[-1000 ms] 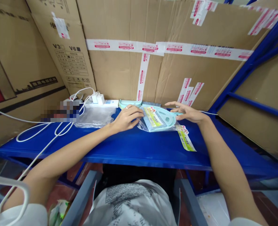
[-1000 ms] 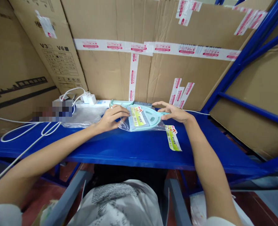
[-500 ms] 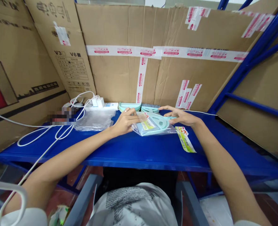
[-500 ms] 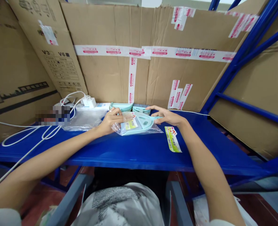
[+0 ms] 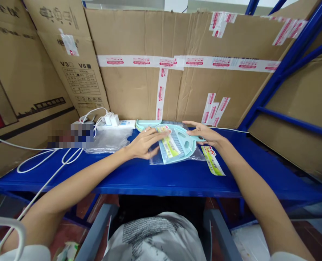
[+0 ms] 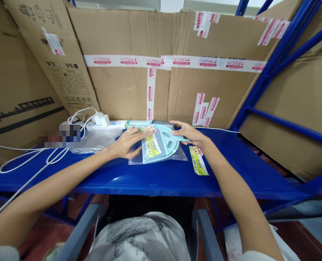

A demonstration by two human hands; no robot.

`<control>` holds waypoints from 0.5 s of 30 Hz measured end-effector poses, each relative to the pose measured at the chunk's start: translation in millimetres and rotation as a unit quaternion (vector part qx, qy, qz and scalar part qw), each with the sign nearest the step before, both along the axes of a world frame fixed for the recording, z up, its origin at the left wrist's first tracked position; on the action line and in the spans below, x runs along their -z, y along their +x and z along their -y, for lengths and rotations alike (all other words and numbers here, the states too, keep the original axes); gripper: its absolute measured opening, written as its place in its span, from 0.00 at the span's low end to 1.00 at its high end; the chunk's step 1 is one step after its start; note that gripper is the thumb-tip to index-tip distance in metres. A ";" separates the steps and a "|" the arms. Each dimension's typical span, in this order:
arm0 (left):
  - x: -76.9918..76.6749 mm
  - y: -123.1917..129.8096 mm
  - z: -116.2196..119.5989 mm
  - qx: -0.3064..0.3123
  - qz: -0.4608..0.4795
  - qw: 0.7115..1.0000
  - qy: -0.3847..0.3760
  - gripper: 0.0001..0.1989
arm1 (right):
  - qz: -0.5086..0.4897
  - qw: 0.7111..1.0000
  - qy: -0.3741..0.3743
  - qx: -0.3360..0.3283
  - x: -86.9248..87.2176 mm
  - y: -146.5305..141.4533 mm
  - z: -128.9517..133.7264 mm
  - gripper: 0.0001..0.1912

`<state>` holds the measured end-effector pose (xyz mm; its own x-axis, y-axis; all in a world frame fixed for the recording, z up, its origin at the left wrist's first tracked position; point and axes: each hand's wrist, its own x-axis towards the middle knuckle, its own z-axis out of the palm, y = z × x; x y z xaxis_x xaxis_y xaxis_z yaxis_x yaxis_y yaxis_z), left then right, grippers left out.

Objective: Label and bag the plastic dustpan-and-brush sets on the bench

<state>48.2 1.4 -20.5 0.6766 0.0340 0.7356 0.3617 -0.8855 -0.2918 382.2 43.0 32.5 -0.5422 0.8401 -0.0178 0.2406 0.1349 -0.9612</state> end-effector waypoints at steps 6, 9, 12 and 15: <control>2.8 0.9 0.0 0.034 -0.055 0.997 -0.049 0.29 | 0.004 1.000 0.018 -0.006 -0.8 18.2 -9.4 0.51; 4.2 1.6 -0.1 0.003 -0.048 0.998 -0.030 0.25 | 0.011 1.000 0.010 -0.015 2.2 18.6 -11.5 0.51; 2.8 2.8 2.2 0.015 -0.052 0.996 -0.069 0.25 | 0.020 1.000 0.003 -0.022 3.4 16.1 -11.0 0.52; 2.1 5.1 3.6 0.021 -0.057 0.997 -0.047 0.28 | 0.021 1.000 -0.004 -0.019 2.2 15.1 -9.9 0.52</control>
<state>53.3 -2.2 -22.6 0.7577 0.0686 0.6490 0.2928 -0.9245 -0.2441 397.3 52.9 30.3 -0.5723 0.8187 -0.0470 0.2749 0.1376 -0.9516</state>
